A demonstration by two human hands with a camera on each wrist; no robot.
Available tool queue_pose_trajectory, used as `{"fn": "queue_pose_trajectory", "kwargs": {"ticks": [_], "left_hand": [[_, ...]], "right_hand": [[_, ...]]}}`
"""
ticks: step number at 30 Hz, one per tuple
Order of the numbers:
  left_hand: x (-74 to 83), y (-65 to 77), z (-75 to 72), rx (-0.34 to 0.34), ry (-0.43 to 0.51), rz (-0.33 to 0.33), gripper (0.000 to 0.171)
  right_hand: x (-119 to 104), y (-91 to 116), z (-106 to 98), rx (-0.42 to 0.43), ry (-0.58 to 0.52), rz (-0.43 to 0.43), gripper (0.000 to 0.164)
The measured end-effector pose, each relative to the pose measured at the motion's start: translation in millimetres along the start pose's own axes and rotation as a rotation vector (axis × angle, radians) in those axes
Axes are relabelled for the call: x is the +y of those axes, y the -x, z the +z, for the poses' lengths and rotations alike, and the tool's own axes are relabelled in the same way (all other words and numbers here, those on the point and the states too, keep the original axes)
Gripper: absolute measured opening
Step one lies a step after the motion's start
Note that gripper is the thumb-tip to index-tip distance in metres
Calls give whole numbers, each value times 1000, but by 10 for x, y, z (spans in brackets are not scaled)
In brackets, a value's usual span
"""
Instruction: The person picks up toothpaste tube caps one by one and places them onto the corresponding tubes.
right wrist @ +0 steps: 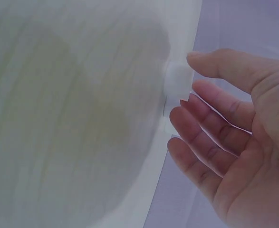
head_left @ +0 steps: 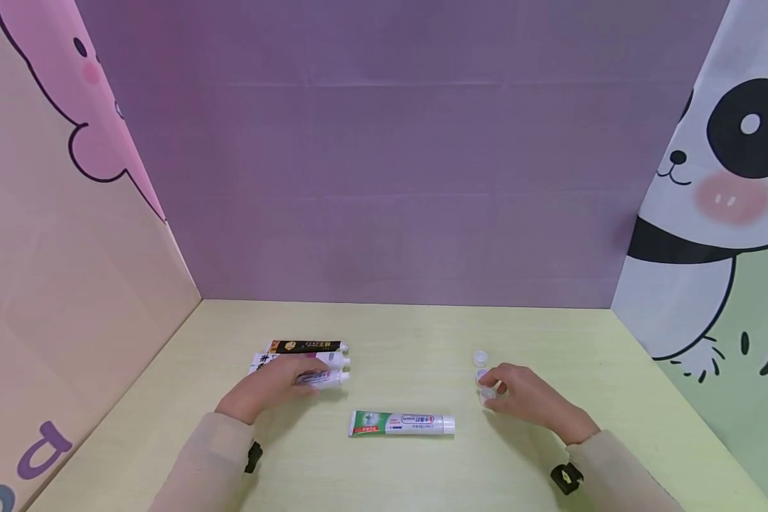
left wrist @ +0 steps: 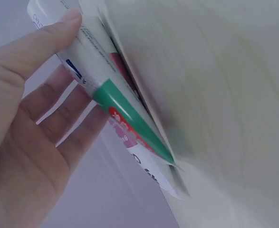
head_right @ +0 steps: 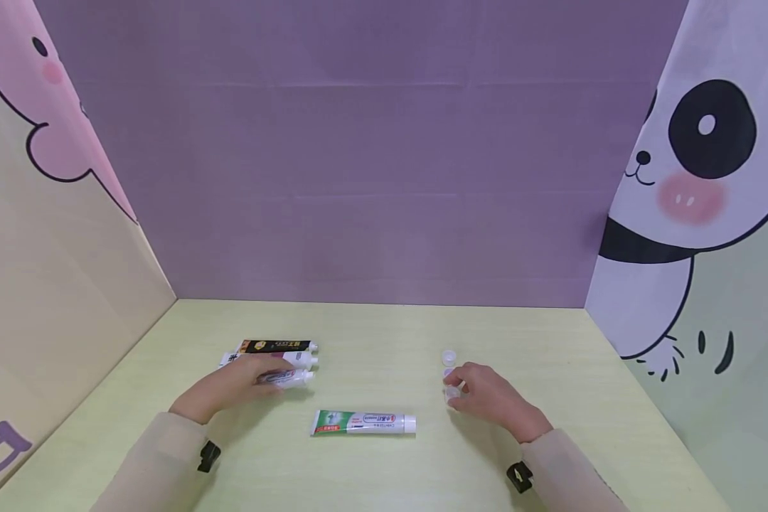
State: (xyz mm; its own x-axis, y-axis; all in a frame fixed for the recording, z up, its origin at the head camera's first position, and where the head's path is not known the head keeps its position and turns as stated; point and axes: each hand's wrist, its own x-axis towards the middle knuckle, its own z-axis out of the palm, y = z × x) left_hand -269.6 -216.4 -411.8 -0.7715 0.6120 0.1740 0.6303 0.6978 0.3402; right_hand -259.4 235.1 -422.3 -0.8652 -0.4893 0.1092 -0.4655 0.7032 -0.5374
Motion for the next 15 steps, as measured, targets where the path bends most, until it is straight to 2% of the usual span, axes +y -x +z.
{"fn": "queue_pose_trajectory", "kwargs": {"ticks": [8,15], "left_hand": [[48,-26,-17,5,12,4,35],[80,-46,-30,-3,5,-28,38]], "right_hand": [[21,-10,40,-29,-60,46,29],[13,-7,29,-31,-38,13,26]]}}
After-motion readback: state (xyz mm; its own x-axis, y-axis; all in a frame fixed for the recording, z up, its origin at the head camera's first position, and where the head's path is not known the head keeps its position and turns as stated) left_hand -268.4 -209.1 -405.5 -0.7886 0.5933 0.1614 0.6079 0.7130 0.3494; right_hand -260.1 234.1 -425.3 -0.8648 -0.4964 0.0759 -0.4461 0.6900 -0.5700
